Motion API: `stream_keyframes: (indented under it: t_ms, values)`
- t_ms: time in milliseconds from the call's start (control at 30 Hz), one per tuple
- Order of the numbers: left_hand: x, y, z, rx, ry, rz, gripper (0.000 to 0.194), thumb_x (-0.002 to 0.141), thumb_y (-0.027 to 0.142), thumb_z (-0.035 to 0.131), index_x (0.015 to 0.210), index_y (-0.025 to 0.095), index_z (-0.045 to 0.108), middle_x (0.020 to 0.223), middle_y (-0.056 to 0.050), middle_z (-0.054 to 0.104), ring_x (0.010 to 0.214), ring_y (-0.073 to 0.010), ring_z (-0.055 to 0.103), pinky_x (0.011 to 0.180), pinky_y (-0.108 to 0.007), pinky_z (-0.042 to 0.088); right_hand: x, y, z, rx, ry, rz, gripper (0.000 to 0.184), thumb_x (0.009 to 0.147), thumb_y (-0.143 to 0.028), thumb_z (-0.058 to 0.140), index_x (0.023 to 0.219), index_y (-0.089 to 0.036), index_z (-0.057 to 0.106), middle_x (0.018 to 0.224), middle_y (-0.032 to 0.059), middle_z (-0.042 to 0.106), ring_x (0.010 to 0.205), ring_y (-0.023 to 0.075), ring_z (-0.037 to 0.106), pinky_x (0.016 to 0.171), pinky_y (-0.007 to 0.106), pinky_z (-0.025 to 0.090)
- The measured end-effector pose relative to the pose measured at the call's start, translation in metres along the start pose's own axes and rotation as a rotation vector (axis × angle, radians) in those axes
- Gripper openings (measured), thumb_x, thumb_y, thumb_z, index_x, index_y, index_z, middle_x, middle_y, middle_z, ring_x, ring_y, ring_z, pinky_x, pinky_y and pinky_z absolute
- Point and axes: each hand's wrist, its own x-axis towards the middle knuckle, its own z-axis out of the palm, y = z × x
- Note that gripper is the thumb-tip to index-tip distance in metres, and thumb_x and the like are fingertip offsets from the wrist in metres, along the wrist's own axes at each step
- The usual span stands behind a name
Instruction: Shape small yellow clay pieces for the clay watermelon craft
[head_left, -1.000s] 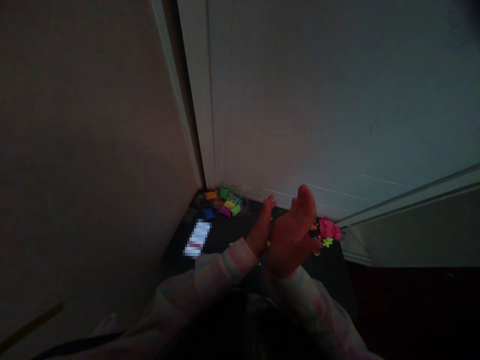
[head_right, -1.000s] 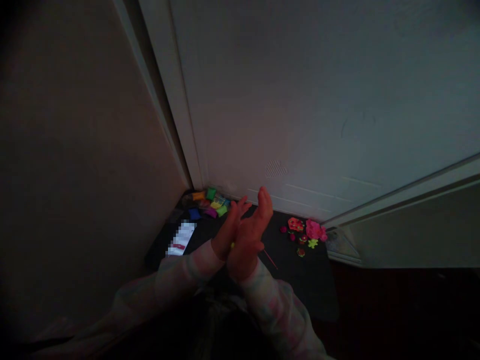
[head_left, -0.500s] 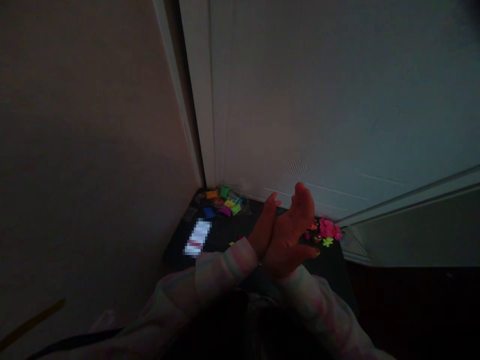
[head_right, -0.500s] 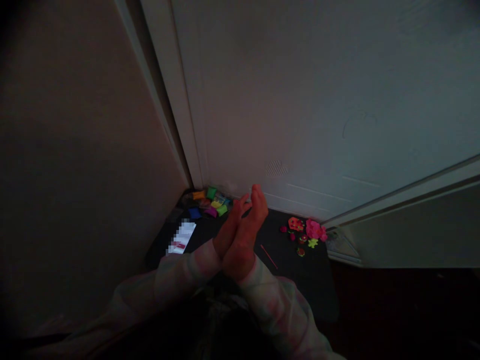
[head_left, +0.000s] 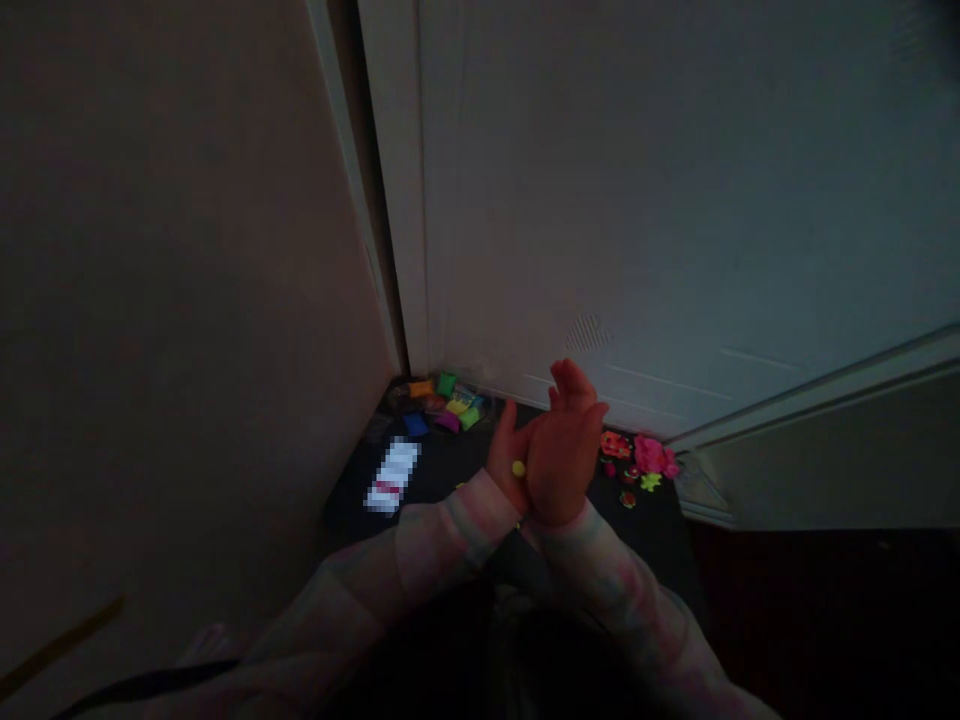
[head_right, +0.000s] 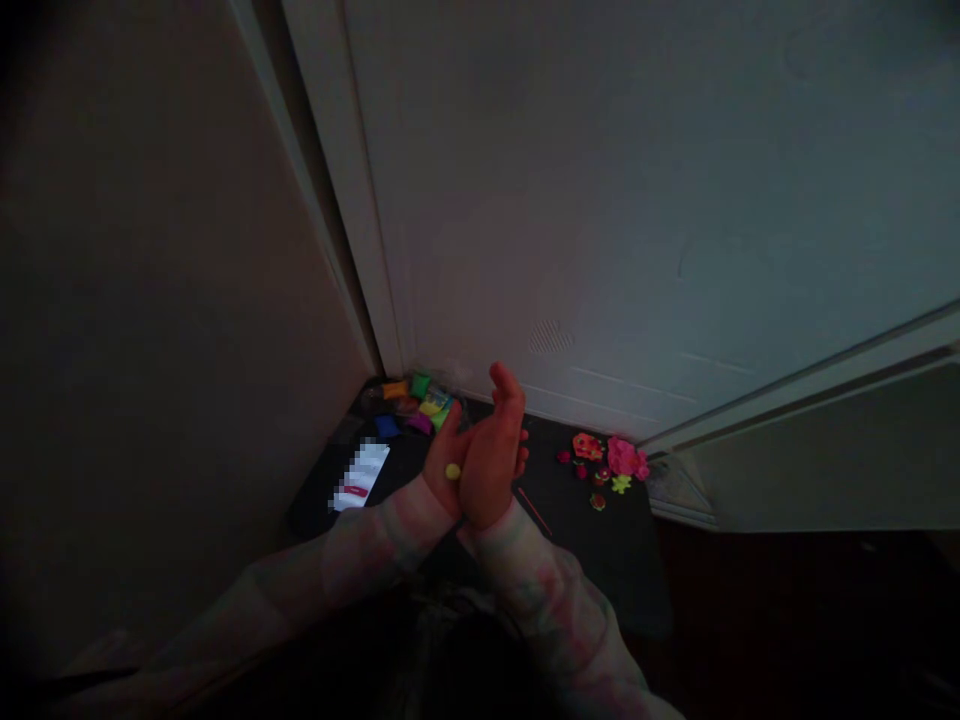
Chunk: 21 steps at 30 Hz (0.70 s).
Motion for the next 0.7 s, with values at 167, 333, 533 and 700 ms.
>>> stream_keyframes:
  t_ms: [167, 333, 533, 700]
  values:
    - [0.000, 0.001, -0.010, -0.026, -0.061, -0.028, 0.071, 0.079, 0.061, 0.020, 0.118, 0.010, 0.050, 0.115, -0.016, 0.058, 0.110, -0.0313, 0.051, 0.088, -0.045, 0.040, -0.001, 0.001, -0.006, 0.040, 0.017, -0.009, 0.038, 0.089, -0.035, 0.022, 0.111, -0.021, 0.049, 0.115, 0.0065, 0.052, 0.111, 0.0165, 0.047, 0.094, 0.042, 0.035]
    - [0.003, 0.002, -0.020, -0.111, -0.132, -0.032, 0.067, 0.082, 0.058, 0.017, 0.114, 0.010, 0.052, 0.109, -0.016, 0.061, 0.104, -0.0267, 0.055, 0.084, -0.038, 0.043, 0.004, -0.010, -0.012, 0.086, 0.030, 0.003, 0.029, 0.086, -0.027, 0.032, 0.104, -0.020, 0.053, 0.108, 0.0064, 0.054, 0.097, 0.0145, 0.053, 0.086, 0.037, 0.042]
    - [-0.004, 0.015, -0.014, -0.169, -0.111, 0.129, 0.066, 0.082, 0.060, 0.020, 0.102, 0.011, 0.059, 0.095, -0.012, 0.065, 0.097, -0.0222, 0.059, 0.089, -0.034, 0.040, 0.002, -0.008, -0.034, 0.103, 0.210, -0.034, 0.030, 0.076, -0.028, 0.055, 0.105, -0.024, 0.053, 0.113, 0.0041, 0.052, 0.104, 0.0157, 0.050, 0.094, 0.040, 0.036]
    - [-0.017, 0.024, -0.002, -0.092, -0.180, 0.231, 0.068, 0.079, 0.064, 0.018, 0.115, 0.018, 0.052, 0.107, -0.010, 0.063, 0.116, -0.0218, 0.048, 0.098, -0.036, 0.033, -0.026, 0.006, -0.039, 0.274, -0.169, 0.399, 0.038, 0.074, -0.030, 0.058, 0.110, -0.019, 0.054, 0.112, 0.0091, 0.059, 0.104, 0.0196, 0.055, 0.088, 0.040, 0.042]
